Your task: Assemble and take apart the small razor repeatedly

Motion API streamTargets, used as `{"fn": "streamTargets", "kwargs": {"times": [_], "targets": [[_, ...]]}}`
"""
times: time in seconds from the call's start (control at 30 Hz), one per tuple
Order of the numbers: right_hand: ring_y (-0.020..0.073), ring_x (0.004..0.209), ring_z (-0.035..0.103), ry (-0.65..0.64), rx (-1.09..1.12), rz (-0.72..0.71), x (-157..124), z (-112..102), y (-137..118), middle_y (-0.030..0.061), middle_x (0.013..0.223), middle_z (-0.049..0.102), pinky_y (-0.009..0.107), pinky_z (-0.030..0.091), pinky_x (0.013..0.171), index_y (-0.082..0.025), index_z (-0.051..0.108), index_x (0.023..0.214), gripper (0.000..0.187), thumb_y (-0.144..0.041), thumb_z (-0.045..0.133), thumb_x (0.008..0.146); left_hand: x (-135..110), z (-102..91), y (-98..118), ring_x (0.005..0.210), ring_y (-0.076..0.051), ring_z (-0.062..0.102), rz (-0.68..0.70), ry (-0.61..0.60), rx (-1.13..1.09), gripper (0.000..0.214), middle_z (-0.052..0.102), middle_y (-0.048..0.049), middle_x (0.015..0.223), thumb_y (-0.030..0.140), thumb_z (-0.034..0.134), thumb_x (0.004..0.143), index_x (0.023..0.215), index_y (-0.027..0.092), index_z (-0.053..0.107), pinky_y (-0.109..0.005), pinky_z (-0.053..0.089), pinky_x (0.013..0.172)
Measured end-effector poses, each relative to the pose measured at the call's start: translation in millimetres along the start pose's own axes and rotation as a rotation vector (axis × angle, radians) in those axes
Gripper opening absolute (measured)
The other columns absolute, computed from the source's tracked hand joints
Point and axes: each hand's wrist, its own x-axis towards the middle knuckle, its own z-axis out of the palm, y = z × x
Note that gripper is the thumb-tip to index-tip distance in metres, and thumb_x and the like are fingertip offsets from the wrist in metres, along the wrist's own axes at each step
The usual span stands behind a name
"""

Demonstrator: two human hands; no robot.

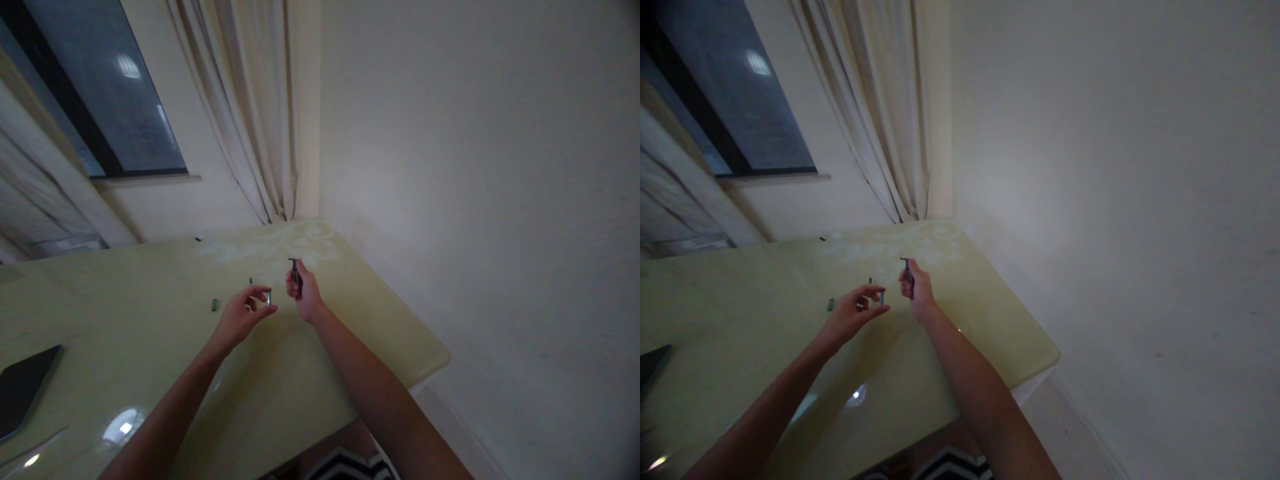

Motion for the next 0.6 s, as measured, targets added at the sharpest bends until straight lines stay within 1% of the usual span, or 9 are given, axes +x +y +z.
{"fn": "streamTargets", "kwargs": {"times": [0.07,0.13,0.2,0.27,0.33,0.4,0.47,0.53,0.6], "targets": [[0.0068,0.040,0.021,0.103,0.069,-0.039,6,-10,-12,-0.0099,0.045,0.030,0.023,0.015,0.043,-0.020,0.056,0.065,0.056,-0.072,0.062,0.084,16,22.7,14,0.075,-0.020,0.061,0.088,-0.104,0.172,0.046,0.074,-0.0052,0.095,0.046,0.080,0.074,0.113,0.021,0.074,-0.033,0.050,0.074],[0.0073,0.039,0.020,0.174,0.119,-0.054,10,-20,-23,-0.0099,0.044,0.030,0.023,0.015,0.041,-0.021,0.055,0.065,0.054,-0.070,0.061,0.086,35,49.7,26,0.088,-0.024,0.065,0.141,-0.170,0.336,0.041,0.075,-0.0071,0.099,0.039,0.081,0.076,0.112,0.021,0.075,-0.035,0.048,0.083],[0.0074,0.038,0.021,0.215,0.155,-0.071,11,-29,-31,-0.0100,0.043,0.030,0.022,0.017,0.039,-0.021,0.053,0.065,0.053,-0.069,0.060,0.087,54,76.0,34,0.098,-0.026,0.066,0.144,-0.195,0.360,0.031,0.076,-0.0076,0.098,0.029,0.083,0.074,0.103,0.021,0.077,-0.035,0.046,0.088],[0.0075,0.037,0.021,0.241,0.168,-0.090,12,-37,-35,-0.0102,0.043,0.029,0.022,0.019,0.038,-0.022,0.052,0.066,0.054,-0.070,0.058,0.088,73,97.1,36,0.097,-0.026,0.068,0.115,-0.207,0.358,0.019,0.077,-0.0085,0.096,0.025,0.079,0.077,0.096,0.020,0.078,-0.033,0.046,0.085],[0.0077,0.037,0.022,0.263,0.176,-0.094,12,-44,-39,-0.0103,0.043,0.028,0.022,0.019,0.038,-0.022,0.051,0.067,0.054,-0.071,0.056,0.090,90,111.4,35,0.088,-0.024,0.070,0.071,-0.216,0.345,0.018,0.078,-0.0083,0.091,0.024,0.074,0.080,0.097,0.019,0.077,-0.030,0.046,0.077],[0.0081,0.036,0.021,0.287,0.204,-0.089,12,-50,-43,-0.0104,0.043,0.028,0.022,0.019,0.038,-0.022,0.051,0.067,0.053,-0.069,0.053,0.091,102,119.1,32,0.080,-0.021,0.070,0.038,-0.229,0.328,0.024,0.077,-0.0070,0.086,0.026,0.072,0.081,0.103,0.018,0.077,-0.028,0.046,0.071],[0.0085,0.037,0.021,0.306,0.250,-0.093,11,-55,-48,-0.0104,0.043,0.027,0.022,0.019,0.038,-0.022,0.051,0.066,0.052,-0.067,0.051,0.093,105,120.5,31,0.076,-0.020,0.070,0.029,-0.245,0.308,0.035,0.076,-0.0054,0.082,0.030,0.075,0.078,0.111,0.017,0.076,-0.026,0.045,0.068],[0.0089,0.037,0.022,0.311,0.280,-0.102,9,-59,-53,-0.0103,0.044,0.027,0.022,0.020,0.039,-0.022,0.050,0.067,0.050,-0.065,0.050,0.094,99,114.6,30,0.077,-0.020,0.070,0.040,-0.255,0.287,0.050,0.076,-0.0044,0.083,0.035,0.079,0.075,0.121,0.017,0.073,-0.026,0.046,0.069],[0.0092,0.037,0.023,0.319,0.305,-0.102,7,-61,-56,-0.0101,0.045,0.027,0.023,0.022,0.040,-0.023,0.050,0.067,0.049,-0.062,0.049,0.096,83,99.0,24,0.080,-0.022,0.070,0.060,-0.251,0.271,0.061,0.076,-0.0046,0.087,0.041,0.079,0.073,0.129,0.017,0.069,-0.028,0.047,0.071]]}}
